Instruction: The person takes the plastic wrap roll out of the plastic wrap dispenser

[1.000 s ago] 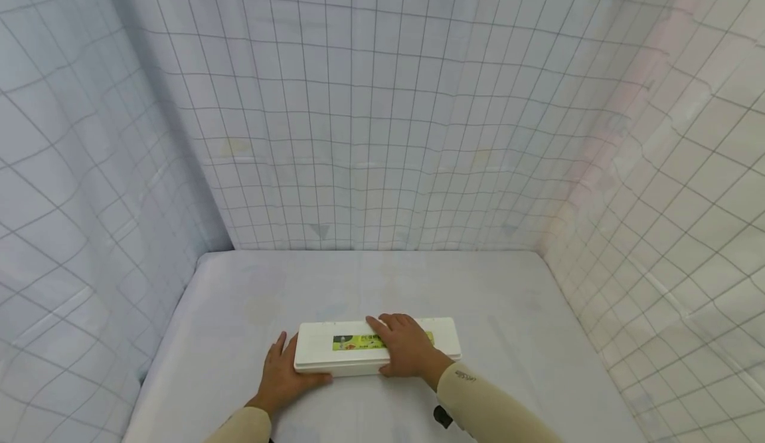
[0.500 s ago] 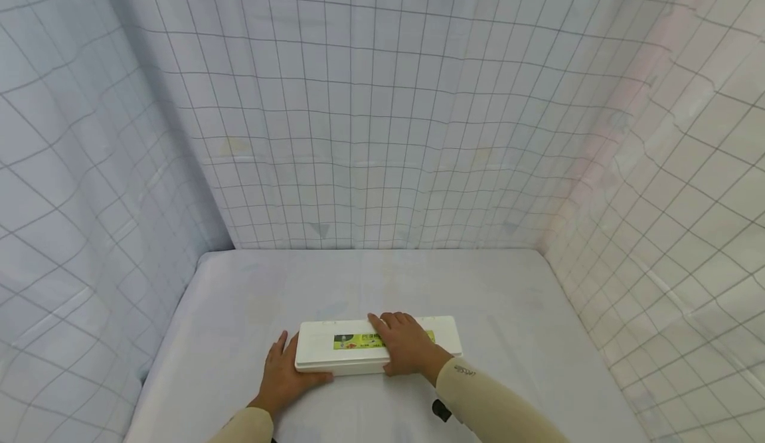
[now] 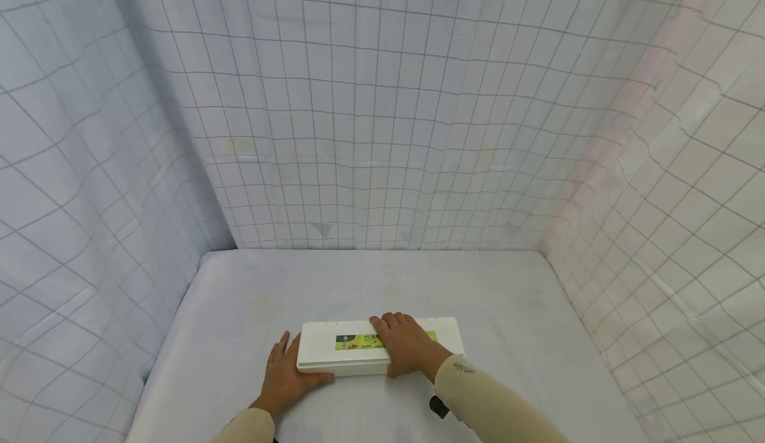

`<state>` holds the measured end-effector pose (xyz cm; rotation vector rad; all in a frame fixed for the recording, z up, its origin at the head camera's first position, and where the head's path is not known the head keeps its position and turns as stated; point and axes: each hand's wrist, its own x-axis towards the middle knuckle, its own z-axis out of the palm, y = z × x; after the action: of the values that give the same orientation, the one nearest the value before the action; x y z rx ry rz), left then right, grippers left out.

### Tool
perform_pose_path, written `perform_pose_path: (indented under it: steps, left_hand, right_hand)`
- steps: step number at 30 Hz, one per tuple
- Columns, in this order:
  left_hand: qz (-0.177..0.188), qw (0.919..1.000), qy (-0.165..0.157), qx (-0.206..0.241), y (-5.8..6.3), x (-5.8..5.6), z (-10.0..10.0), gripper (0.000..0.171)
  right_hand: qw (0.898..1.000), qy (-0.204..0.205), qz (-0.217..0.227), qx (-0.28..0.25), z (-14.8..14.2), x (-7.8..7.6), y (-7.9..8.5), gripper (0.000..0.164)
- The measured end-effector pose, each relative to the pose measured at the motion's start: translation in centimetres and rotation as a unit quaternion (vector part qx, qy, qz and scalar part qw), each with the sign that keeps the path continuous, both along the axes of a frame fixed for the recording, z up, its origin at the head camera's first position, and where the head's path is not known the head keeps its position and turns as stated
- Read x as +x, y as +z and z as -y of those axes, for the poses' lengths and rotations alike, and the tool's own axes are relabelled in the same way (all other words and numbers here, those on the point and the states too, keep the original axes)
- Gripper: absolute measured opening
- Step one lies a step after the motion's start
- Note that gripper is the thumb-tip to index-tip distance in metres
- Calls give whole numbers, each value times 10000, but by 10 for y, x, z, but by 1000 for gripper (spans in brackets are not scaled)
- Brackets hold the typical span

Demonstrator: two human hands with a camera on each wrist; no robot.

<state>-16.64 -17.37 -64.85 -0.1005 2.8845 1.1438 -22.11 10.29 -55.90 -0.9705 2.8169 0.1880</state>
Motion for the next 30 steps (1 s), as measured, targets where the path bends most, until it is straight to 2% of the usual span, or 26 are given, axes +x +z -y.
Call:
perform_pose_path:
  steps: [7, 15, 23, 30]
  left_hand:
    - [-6, 10000, -32, 16, -1, -1, 0, 127]
    - [-207, 9998, -35, -33, 1, 0, -1, 125]
    - [-47, 10000, 70, 29, -3, 0, 0, 127]
    - [-176, 9998, 76, -45, -4, 1, 0, 128]
  right_hand:
    - [9997, -13, 52, 221, 4, -1, 0, 106]
    - [9994, 76, -8, 349, 5, -3, 0, 105]
    - [9992, 49, 369, 161, 5, -8, 13, 105]
    - [9989, 117, 409, 176, 3, -9, 8, 107]
